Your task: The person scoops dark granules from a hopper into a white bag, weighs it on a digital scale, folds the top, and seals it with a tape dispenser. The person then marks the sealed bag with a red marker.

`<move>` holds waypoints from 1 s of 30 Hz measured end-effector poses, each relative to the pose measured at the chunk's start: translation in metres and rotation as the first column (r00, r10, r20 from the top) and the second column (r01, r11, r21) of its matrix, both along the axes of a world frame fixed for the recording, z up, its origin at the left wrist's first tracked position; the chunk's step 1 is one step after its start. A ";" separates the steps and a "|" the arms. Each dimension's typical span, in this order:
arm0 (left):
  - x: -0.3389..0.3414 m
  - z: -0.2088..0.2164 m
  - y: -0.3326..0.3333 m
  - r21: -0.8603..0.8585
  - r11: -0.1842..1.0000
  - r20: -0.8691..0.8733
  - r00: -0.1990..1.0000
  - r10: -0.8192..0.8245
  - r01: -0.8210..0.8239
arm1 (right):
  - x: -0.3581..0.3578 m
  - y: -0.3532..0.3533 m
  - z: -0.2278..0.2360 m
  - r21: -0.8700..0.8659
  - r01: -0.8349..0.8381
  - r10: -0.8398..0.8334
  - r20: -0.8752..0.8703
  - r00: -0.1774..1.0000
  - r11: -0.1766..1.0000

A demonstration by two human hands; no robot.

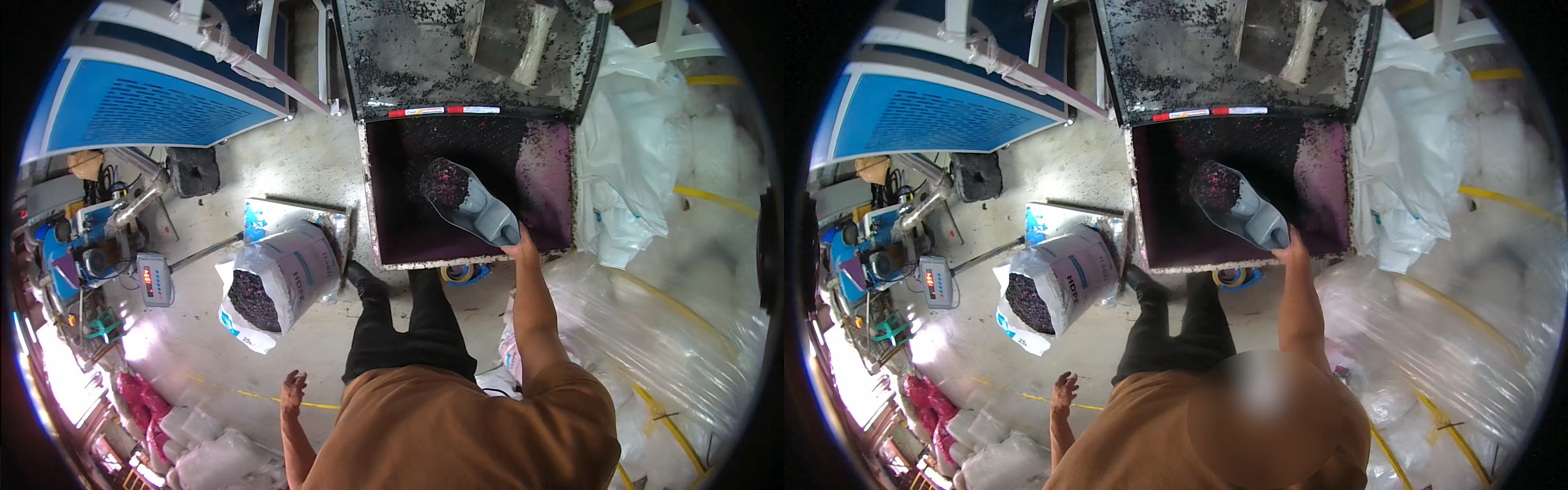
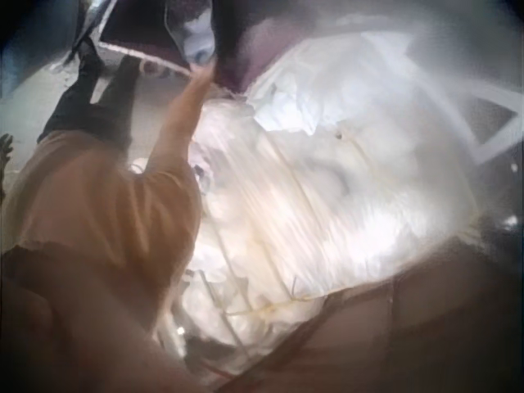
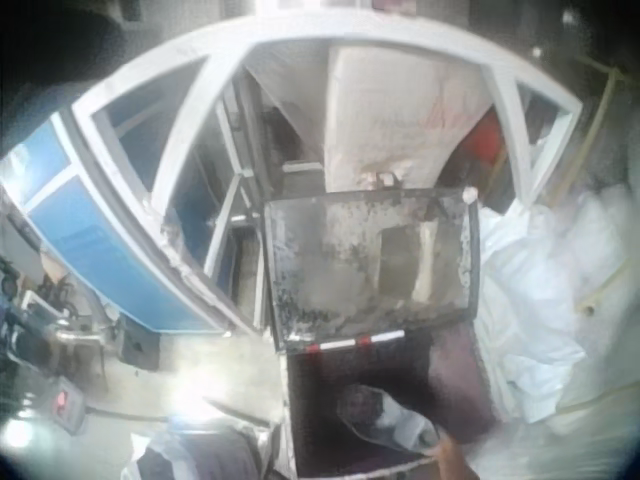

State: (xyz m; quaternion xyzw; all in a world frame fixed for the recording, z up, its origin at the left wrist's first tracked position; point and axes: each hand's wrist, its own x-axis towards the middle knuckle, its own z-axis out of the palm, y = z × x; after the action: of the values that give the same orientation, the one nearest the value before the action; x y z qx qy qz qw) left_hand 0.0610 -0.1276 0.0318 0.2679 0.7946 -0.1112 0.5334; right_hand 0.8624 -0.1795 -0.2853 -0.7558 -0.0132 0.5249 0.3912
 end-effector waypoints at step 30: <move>-0.163 -0.151 -0.114 0.190 0.781 0.234 0.800 0.553 -0.595 | -0.539 0.203 0.347 0.292 -0.253 0.351 -0.360 0.864 0.922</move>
State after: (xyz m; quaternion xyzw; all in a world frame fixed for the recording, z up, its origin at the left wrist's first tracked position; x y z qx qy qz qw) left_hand -0.1023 -0.2414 -0.1191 0.0869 0.7986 0.1823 0.5669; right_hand 0.3238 0.0235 0.0617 -0.5671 -0.1128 0.7198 0.3841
